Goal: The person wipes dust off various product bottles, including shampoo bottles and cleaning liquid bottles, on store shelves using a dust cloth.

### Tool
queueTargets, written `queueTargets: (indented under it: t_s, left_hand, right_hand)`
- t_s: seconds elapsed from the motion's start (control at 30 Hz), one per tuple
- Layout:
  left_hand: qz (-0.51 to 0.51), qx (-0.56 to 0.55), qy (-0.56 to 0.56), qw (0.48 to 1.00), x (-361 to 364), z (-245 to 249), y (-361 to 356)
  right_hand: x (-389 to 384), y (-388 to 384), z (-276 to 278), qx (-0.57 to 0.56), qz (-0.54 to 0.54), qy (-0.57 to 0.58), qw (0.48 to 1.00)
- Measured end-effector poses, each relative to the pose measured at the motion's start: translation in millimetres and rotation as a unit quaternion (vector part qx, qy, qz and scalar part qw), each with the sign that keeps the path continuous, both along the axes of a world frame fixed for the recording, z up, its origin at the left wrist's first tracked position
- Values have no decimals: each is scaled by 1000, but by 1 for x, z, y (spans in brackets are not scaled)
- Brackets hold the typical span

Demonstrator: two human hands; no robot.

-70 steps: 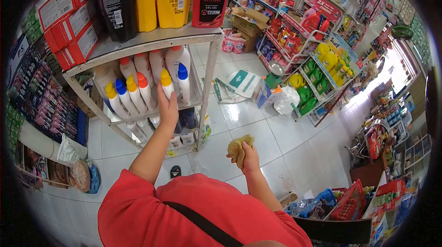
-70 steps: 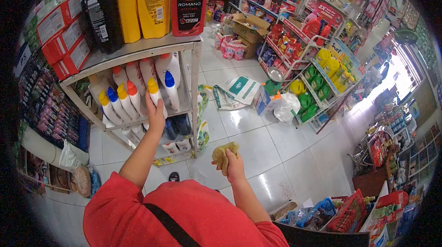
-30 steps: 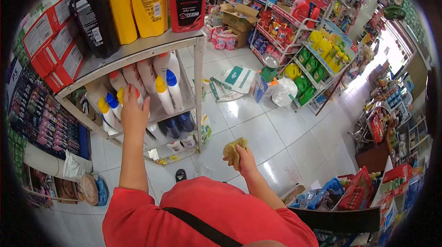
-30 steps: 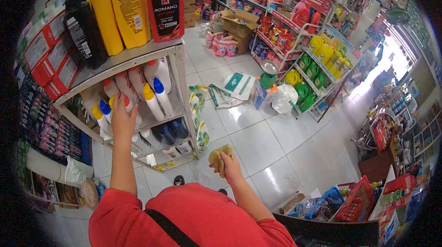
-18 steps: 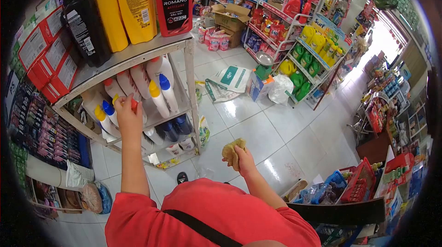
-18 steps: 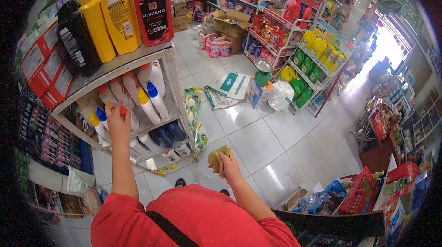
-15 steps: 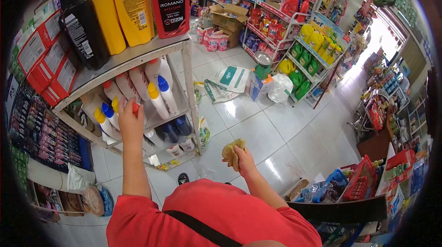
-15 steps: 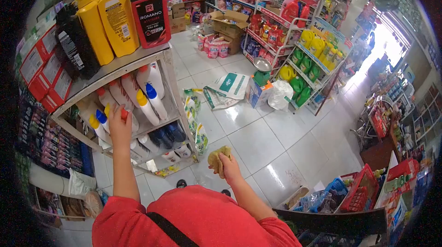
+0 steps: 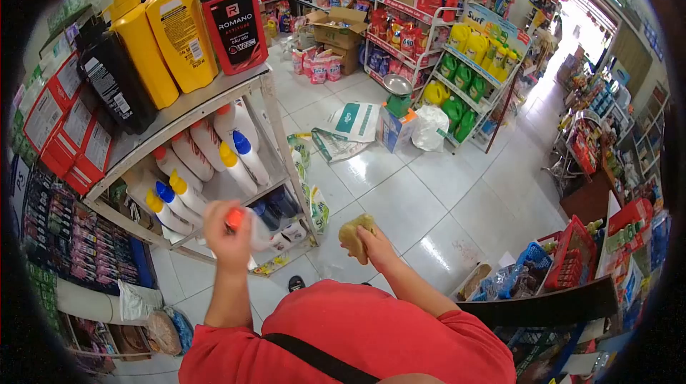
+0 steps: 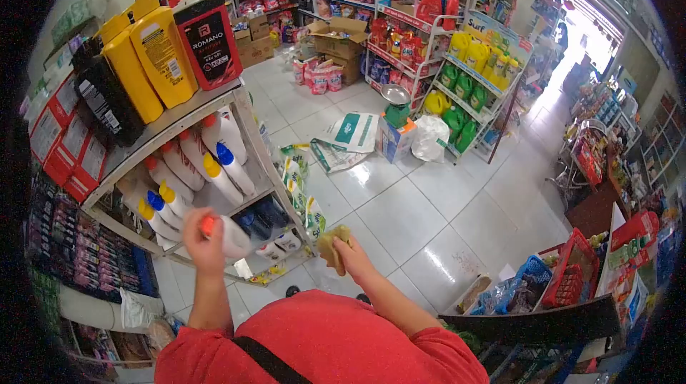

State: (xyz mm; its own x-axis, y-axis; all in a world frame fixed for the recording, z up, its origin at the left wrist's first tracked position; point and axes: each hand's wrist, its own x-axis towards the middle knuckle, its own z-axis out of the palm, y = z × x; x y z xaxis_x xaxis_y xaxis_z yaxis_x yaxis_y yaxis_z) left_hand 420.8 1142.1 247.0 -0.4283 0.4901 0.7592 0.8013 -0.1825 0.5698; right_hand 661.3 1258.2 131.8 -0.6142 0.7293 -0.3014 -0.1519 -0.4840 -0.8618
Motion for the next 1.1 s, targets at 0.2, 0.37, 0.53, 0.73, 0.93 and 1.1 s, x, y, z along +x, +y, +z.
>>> queueTargets:
  t_s: [0.2, 0.37, 0.53, 0.73, 0.93, 1.1]
  left_hand:
    - [-271, -21, -340, 900, 80, -49, 32]
    - [-292, 16, -426, 856, 88, -33, 61]
    - [-362, 49, -343, 866, 101, -11, 58]
    - [-363, -51, -396, 842, 116, -37, 52]
    - [-300, 63, -426, 851, 96, -24, 71]
    - [-335, 165, -406, 834, 87, -6, 67]
  right_hand:
    - [-29, -23, 14, 221, 22, 44, 974]
    - [-25, -32, 48, 643, -40, 24, 764]
    - [-25, -26, 46, 629, -127, 55, 765]
    - [-18, -15, 36, 379, -131, 80, 913]
    - [-19, -26, 45, 617, -88, 10, 782]
    - [-26, -8, 42, 498, -128, 14, 857]
